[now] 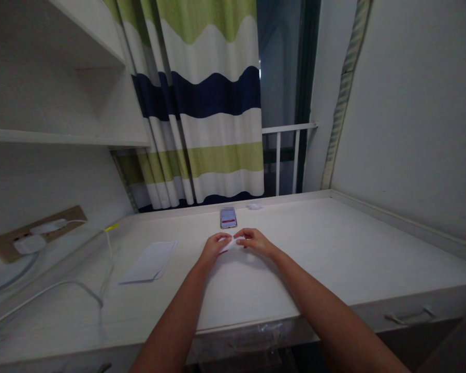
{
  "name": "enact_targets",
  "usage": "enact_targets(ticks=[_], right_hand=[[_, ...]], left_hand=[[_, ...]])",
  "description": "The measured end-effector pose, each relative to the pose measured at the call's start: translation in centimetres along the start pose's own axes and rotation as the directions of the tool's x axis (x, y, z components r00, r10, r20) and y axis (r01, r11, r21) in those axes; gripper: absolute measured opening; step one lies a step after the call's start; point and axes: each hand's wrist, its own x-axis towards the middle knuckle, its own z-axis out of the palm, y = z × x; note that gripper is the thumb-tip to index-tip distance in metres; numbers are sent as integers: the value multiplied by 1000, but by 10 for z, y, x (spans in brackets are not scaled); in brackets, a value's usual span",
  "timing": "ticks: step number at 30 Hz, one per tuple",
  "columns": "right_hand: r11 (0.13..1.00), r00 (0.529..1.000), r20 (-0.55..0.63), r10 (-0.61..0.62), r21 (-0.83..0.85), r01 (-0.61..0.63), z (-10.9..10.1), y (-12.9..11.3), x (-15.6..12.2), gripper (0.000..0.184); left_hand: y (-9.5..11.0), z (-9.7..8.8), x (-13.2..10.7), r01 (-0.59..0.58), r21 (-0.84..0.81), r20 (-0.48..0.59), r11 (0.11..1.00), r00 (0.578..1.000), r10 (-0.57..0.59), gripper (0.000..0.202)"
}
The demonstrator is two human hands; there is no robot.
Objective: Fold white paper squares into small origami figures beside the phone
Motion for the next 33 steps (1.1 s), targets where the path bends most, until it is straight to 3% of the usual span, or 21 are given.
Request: enact_targets(ticks=[11, 20, 26, 33], right_hand=[[986, 994, -96, -54, -165, 37, 0, 4, 1, 34], [998, 968, -249, 13, -54, -27, -2, 7, 5, 37], [998, 938, -346, 24, -45, -42, -6, 11, 6, 38], [994, 963, -261, 71, 93, -48, -4, -2, 3, 39]], left_hand=[[-5, 0, 6, -14, 29, 25, 999, 1000, 13, 24], [3, 5, -2, 87, -109, 100, 990, 992, -76, 35], [1, 4, 1, 19, -63, 148, 998, 989, -10, 37], [-2, 2, 4, -46, -25, 86, 999, 995, 48, 35]])
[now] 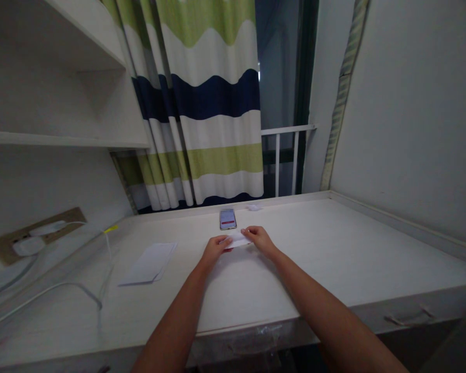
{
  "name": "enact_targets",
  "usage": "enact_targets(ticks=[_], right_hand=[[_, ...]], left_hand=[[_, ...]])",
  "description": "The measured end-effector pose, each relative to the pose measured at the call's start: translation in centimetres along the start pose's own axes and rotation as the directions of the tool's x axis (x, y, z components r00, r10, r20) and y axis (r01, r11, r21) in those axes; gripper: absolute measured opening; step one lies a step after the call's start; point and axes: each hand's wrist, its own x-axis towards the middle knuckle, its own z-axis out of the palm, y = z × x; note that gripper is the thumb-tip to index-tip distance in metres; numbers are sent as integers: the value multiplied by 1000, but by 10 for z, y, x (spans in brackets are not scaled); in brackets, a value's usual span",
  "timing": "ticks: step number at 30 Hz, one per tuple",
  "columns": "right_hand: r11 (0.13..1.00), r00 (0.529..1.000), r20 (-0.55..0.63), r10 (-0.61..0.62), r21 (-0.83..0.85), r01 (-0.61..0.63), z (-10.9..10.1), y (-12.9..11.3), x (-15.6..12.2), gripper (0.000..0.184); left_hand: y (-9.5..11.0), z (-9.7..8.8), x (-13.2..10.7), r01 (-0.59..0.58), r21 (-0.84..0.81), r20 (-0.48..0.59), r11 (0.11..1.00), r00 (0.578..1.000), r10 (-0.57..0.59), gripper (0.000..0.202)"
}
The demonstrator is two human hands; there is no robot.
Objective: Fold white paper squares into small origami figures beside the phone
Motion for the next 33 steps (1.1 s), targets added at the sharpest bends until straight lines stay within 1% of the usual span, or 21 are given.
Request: enact_targets(ticks=[4, 9, 14, 21, 24, 29, 33], right_hand=[[997, 996, 80, 33, 66, -39, 2, -9, -5, 39], [999, 990, 137, 18, 43, -24, -1, -7, -6, 39], [999, 996, 84, -18, -42, 21, -3, -1, -3, 39], [996, 996, 72, -50, -67, 55, -2, -4, -4, 38], [999, 995, 92, -33, -30, 36, -1, -7, -6, 39], [997, 997, 62, 34, 69, -38, 3, -10, -8, 41], [986, 998, 34, 43, 157, -48, 5, -8, -6, 41]], left_hand=[[-1, -1, 2, -27, -19, -25, 999, 999, 26, 38], [-5, -4, 5, -33, 22, -17, 999, 999, 33, 40], [-7, -5, 6, -33, 57, -5, 998, 999, 33, 38], [-9, -8, 8, -43, 98, -22, 994, 999, 45, 36], [-10, -7, 8, -37, 86, -37, 996, 999, 41, 37], [-11, -5, 8, -37, -1, -26, 999, 999, 37, 42], [-11, -5, 8, -41, -34, -69, 999, 997, 38, 45]])
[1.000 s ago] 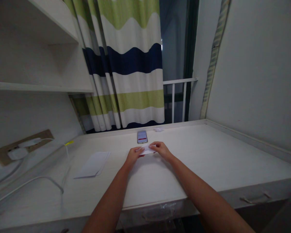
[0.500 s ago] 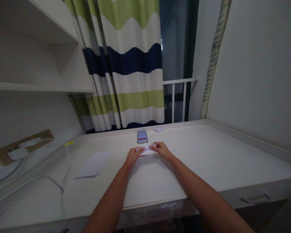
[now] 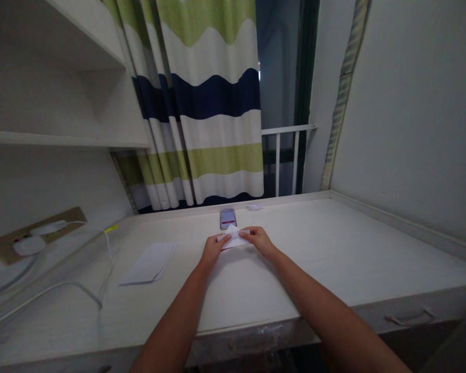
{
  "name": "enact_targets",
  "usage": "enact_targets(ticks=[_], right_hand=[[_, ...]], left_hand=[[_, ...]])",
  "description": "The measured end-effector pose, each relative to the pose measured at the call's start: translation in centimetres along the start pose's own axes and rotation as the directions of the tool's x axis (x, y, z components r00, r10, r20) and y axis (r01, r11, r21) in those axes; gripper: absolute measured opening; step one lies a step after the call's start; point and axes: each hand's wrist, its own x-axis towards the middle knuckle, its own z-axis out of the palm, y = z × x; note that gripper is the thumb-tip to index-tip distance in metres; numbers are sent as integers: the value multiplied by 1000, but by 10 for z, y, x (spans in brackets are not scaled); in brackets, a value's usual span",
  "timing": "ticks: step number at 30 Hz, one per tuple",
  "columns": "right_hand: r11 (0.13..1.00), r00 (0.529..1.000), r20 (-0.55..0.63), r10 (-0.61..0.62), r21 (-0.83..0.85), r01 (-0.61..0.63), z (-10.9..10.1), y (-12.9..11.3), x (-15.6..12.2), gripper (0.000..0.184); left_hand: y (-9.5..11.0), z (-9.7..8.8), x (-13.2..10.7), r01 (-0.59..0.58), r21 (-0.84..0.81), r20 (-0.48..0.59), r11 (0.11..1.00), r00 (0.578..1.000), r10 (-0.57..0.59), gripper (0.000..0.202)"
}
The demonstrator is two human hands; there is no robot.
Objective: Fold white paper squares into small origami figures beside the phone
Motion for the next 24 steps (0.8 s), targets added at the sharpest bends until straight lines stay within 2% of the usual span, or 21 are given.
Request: enact_targets(ticks=[5, 16, 20, 24], right_hand=[[998, 1000, -24, 1, 55, 1, 0, 5, 3, 40], [996, 997, -42, -66, 55, 68, 1, 8, 4, 38], [997, 998, -47, -45, 61, 48, 0, 8, 5, 42], [987, 1000, 12, 8, 161, -10, -2, 6, 5, 43]], left_hand=[[1, 2, 1, -17, -27, -56, 999, 998, 15, 44], [5, 3, -2, -68, -47, -44, 997, 997, 65, 44], [9, 3, -3, -83, -77, -18, 994, 996, 82, 52], [11, 4, -4, -78, -112, -17, 991, 997, 77, 55]])
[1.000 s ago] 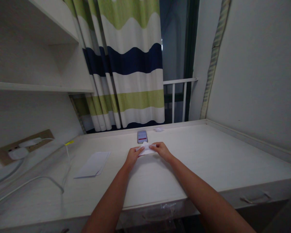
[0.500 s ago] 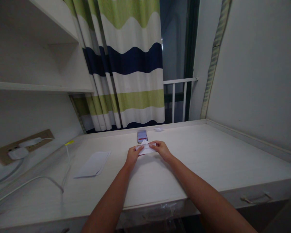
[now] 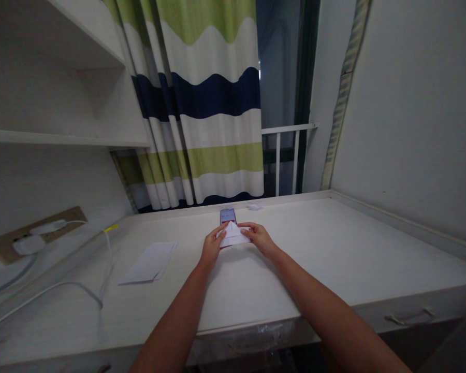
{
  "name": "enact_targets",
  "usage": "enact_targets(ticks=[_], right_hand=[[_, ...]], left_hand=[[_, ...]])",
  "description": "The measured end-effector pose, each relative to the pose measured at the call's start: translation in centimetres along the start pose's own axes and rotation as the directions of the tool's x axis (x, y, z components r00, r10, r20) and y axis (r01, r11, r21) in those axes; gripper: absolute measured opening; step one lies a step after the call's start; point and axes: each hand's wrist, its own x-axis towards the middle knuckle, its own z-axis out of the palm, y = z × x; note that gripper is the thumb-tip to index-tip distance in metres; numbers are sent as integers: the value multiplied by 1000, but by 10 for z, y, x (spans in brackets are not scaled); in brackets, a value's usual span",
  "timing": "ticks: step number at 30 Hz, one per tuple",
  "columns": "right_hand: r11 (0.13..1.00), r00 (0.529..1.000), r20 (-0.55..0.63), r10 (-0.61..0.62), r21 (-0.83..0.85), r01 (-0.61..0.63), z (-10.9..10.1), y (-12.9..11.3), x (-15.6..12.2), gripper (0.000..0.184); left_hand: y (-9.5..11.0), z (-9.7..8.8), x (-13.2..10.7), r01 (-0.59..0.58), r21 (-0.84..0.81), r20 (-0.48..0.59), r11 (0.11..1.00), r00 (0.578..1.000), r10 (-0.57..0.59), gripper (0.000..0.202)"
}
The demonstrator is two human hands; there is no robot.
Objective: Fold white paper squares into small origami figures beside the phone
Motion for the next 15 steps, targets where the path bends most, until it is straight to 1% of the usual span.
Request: enact_targets(ticks=[4, 7, 9, 11, 15], right_hand=[[993, 998, 48, 31, 113, -36, 0, -2, 0, 40], [991, 998, 45, 40, 129, -45, 0, -2, 0, 37], [993, 999, 36, 36, 111, -40, -1, -1, 1, 36], [997, 1000, 14, 21, 71, -22, -3, 0, 1, 33], [999, 999, -34, -10, -50, 8, -6, 2, 3, 19]], left_hand=[[1, 1, -1, -14, -42, -10, 999, 1000, 14, 55], [2, 1, -1, -23, -34, -18, 999, 1000, 22, 57], [2, 1, -1, -24, -33, -17, 999, 1000, 23, 58], [1, 0, -1, -24, -39, -5, 999, 1000, 23, 50], [-5, -2, 1, -12, -11, 46, 1000, 999, 13, 23]])
